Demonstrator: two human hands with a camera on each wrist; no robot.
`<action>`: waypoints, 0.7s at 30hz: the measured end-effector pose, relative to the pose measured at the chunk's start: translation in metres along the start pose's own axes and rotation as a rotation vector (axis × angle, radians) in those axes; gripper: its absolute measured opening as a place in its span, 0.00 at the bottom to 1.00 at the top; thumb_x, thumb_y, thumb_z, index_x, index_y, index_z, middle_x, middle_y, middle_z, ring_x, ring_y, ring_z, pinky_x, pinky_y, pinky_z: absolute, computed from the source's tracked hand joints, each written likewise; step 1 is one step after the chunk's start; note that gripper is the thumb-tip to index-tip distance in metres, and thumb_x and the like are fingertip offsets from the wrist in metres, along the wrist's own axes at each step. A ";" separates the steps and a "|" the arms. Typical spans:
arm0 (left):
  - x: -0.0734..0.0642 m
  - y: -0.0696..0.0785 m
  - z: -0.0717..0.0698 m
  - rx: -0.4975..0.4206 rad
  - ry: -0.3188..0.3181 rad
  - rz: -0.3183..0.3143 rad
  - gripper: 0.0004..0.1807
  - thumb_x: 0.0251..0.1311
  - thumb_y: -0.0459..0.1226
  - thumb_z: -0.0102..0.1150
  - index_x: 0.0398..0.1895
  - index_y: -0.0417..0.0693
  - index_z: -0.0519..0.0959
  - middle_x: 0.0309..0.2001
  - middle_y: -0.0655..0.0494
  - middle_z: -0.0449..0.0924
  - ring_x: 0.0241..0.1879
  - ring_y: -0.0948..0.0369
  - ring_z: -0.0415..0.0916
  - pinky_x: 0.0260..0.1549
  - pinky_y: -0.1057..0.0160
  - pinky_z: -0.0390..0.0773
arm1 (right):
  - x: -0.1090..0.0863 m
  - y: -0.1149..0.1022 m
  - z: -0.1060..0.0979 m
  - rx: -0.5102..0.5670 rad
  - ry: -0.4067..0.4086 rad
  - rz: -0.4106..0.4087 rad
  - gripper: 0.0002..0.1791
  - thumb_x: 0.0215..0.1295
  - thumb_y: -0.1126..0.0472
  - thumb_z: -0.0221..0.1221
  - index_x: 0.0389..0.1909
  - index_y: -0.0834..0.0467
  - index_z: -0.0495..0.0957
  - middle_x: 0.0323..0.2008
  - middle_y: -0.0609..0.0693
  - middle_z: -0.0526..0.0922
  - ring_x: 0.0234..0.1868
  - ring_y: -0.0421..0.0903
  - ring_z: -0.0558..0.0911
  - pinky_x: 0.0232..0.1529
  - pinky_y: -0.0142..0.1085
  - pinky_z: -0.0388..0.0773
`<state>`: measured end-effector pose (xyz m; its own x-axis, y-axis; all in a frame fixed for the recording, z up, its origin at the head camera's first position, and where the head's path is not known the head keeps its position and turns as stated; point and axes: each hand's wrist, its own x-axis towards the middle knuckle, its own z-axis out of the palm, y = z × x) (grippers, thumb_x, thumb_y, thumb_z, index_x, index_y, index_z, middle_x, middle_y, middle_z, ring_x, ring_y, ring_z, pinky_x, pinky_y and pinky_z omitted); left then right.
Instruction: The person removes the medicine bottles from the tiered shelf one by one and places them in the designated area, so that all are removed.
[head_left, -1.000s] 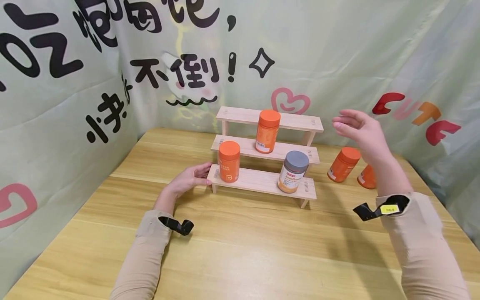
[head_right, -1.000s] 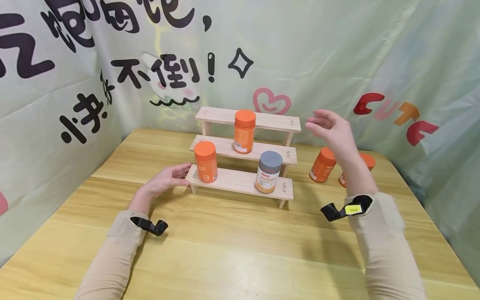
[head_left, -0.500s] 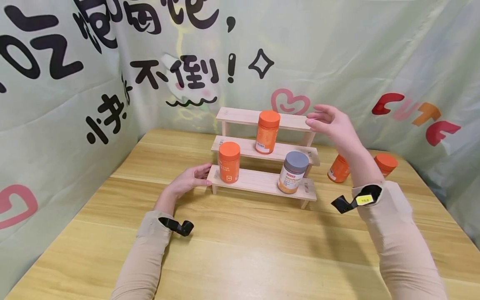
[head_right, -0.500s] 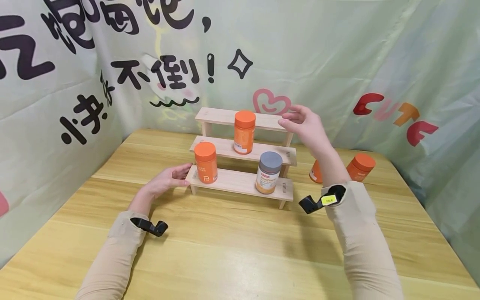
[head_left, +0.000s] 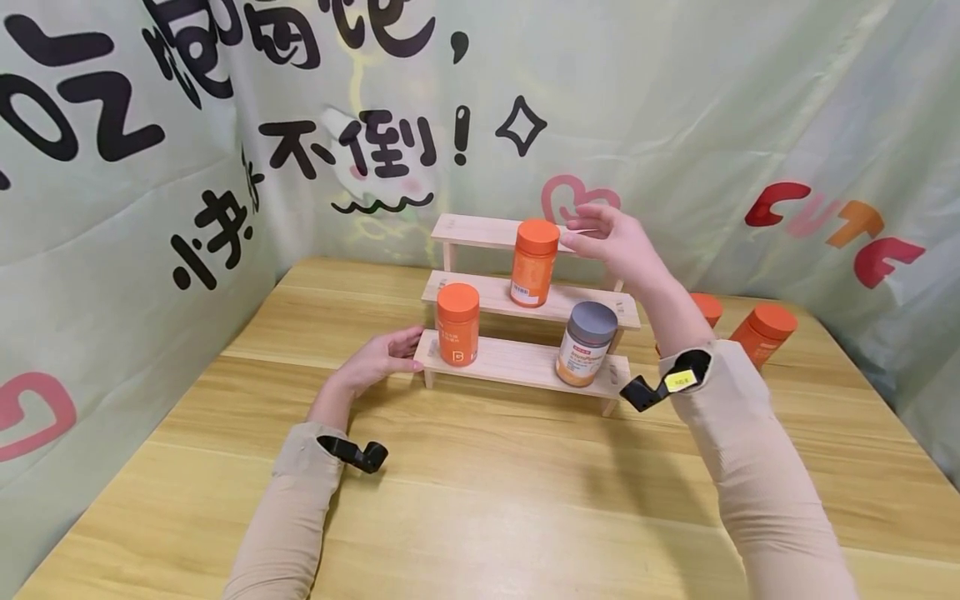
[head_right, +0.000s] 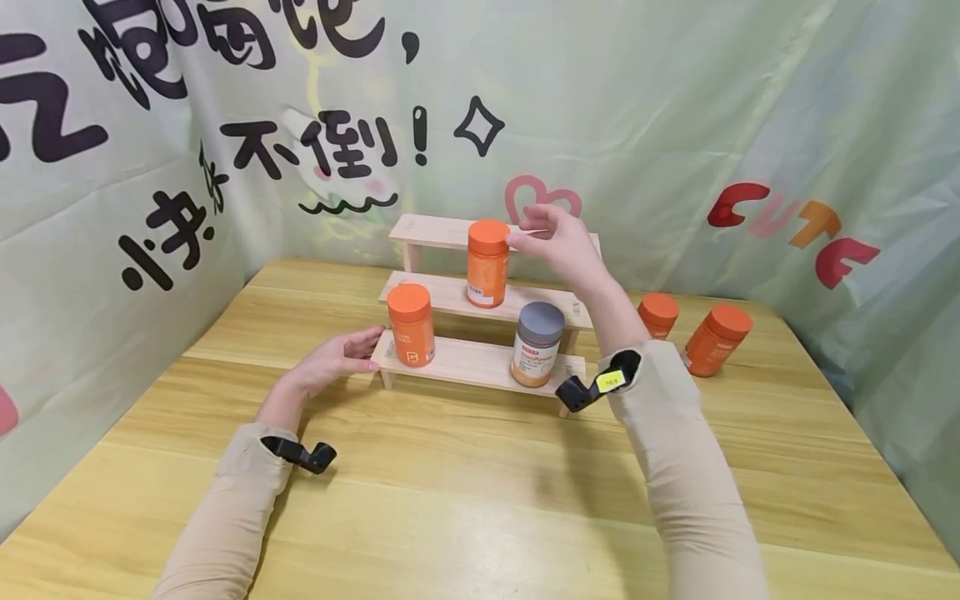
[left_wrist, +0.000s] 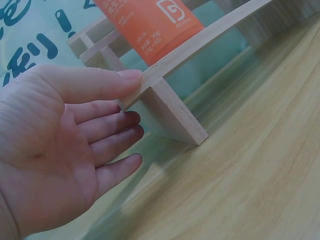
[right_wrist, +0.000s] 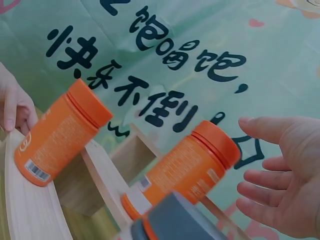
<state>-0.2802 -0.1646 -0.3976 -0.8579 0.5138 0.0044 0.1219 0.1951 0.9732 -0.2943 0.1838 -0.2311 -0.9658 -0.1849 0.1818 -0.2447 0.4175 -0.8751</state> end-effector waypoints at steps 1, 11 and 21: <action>0.000 0.000 0.000 0.001 0.001 0.000 0.42 0.55 0.30 0.59 0.70 0.32 0.48 0.70 0.38 0.48 0.68 0.45 0.49 0.66 0.50 0.50 | 0.002 0.000 0.003 -0.002 -0.005 0.000 0.37 0.60 0.55 0.61 0.67 0.63 0.58 0.59 0.60 0.70 0.58 0.51 0.70 0.60 0.43 0.67; -0.002 0.001 0.001 0.005 0.003 0.007 0.41 0.55 0.30 0.58 0.69 0.30 0.48 0.69 0.36 0.48 0.68 0.44 0.49 0.65 0.50 0.50 | 0.014 0.005 0.020 -0.039 -0.054 0.022 0.38 0.59 0.56 0.62 0.67 0.62 0.58 0.60 0.59 0.68 0.58 0.54 0.69 0.58 0.46 0.68; -0.001 0.002 0.001 0.002 0.000 -0.004 0.41 0.56 0.29 0.58 0.69 0.31 0.47 0.69 0.37 0.48 0.68 0.45 0.49 0.65 0.51 0.51 | 0.018 0.005 0.030 -0.084 -0.078 0.043 0.36 0.58 0.57 0.63 0.65 0.61 0.60 0.55 0.57 0.71 0.52 0.53 0.70 0.54 0.44 0.71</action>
<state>-0.2780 -0.1639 -0.3960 -0.8584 0.5129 0.0002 0.1191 0.1989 0.9728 -0.3102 0.1557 -0.2459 -0.9666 -0.2327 0.1070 -0.2131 0.4986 -0.8403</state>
